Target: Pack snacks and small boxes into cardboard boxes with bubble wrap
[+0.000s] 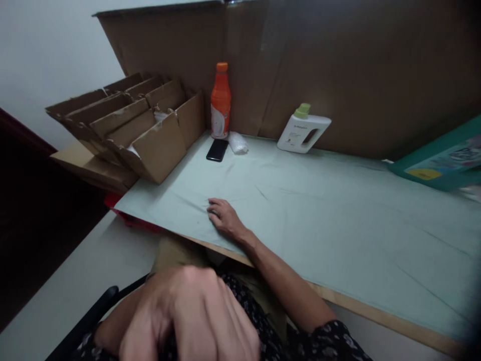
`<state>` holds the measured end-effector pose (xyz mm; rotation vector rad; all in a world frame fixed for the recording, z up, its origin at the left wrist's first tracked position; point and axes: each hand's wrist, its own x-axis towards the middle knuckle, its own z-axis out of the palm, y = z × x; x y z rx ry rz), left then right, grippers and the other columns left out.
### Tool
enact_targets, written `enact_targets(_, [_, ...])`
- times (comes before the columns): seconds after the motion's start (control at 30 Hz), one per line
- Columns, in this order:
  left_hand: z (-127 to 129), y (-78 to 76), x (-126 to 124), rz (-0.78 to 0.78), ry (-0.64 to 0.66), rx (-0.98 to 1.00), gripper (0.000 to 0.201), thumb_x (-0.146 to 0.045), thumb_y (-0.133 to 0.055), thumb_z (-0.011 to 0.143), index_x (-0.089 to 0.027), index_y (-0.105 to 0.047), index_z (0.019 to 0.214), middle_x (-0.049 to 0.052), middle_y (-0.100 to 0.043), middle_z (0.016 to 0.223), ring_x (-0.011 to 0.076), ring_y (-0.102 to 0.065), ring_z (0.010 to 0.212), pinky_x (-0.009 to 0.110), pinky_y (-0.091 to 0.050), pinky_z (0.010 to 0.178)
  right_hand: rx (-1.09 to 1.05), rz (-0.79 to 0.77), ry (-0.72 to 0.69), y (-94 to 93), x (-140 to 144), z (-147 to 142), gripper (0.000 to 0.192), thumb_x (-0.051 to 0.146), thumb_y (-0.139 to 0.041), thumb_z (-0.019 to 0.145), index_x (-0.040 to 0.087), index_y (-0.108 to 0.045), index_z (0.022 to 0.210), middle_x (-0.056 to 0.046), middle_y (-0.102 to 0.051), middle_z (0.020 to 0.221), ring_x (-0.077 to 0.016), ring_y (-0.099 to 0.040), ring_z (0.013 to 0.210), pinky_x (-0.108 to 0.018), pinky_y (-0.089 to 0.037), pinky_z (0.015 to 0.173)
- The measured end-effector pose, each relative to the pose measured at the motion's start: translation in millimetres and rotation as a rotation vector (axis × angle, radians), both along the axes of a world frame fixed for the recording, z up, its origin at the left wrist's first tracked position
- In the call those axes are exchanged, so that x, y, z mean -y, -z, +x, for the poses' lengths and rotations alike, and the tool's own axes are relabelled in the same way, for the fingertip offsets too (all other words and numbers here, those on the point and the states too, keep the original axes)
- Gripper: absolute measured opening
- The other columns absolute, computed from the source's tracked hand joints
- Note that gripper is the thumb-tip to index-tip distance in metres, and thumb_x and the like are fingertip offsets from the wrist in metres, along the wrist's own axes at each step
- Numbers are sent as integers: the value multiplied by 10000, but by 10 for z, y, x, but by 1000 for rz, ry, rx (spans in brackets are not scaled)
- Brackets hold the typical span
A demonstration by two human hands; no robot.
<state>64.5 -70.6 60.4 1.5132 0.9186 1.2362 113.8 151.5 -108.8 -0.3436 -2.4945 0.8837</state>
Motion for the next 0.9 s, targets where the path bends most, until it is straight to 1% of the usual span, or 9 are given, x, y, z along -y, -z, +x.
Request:
enact_targets(0.07, [-178,62,-150,14,-79,-93,460,-750,-633,791,-317,-756,700,33,-682,621,207,-664,583,339,-594,618,8,-17,8,-12,-45,-17,211,152,-598,871,216,-734,1019,-96,-671,1327,-230,-610,1243,-432,-477,1081])
enact_targets(0.1, [-312,139,-251,-32,-248,-200,346,-626,-648,852,-306,-776,821,42,-723,726,220,-693,691,360,-608,711,13,-21,18,-21,-77,-24,215,163,-584,881,216,-730,1030,-88,-674,1324,-218,-615,1236,-415,-477,1079])
enact_targets(0.17, [-621,397,-464,-60,-708,-473,304,-489,-614,888,-241,-759,988,84,-757,988,248,-704,946,403,-583,898,26,-15,58,-45,-156,-18,230,184,-553,902,210,-724,1054,-85,-668,1335,-208,-609,1242,-401,-465,1092])
enact_targets(0.23, [-903,747,-633,-175,-913,-761,420,-370,-552,898,-153,-682,1232,156,-664,1311,291,-608,1231,456,-503,1049,50,13,119,-71,-241,29,257,188,-533,908,195,-717,1086,-102,-650,1361,-227,-587,1271,-422,-436,1117])
enact_targets(0.27, [-1008,926,-686,-248,-938,-911,488,-334,-551,895,-118,-624,1327,187,-582,1431,315,-512,1361,480,-430,1127,69,33,153,-82,-278,72,274,184,-530,903,184,-714,1107,-118,-638,1377,-248,-572,1287,-447,-420,1128])
enact_targets(0.33, [-1128,1228,-728,-320,-917,-1065,524,-315,-533,917,-107,-569,1397,205,-466,1544,335,-367,1480,507,-298,1212,118,80,221,-91,-330,191,324,191,-532,897,155,-698,1174,-160,-596,1422,-310,-528,1330,-518,-380,1139])
enact_targets(0.43, [-1151,1465,-700,-311,-864,-1121,490,-347,-478,967,-155,-564,1410,174,-418,1587,328,-292,1519,515,-175,1250,206,149,281,-67,-334,397,409,277,-517,944,141,-642,1308,-191,-508,1510,-382,-422,1415,-600,-304,1156])
enact_targets(0.63, [-1198,1504,-685,-297,-832,-1185,516,-406,-426,972,-197,-529,1433,131,-405,1603,322,-281,1510,520,-174,1231,344,223,270,-16,-273,560,494,412,-447,1011,209,-533,1454,-115,-401,1611,-356,-300,1499,-578,-236,1203])
enact_targets(0.9, [-1261,1552,-699,-275,-835,-1156,517,-396,-440,959,-168,-541,1412,156,-403,1593,325,-281,1497,516,-162,1228,447,242,240,-124,-387,494,523,407,-524,993,174,-537,1461,-148,-426,1591,-375,-362,1464,-585,-299,1175])
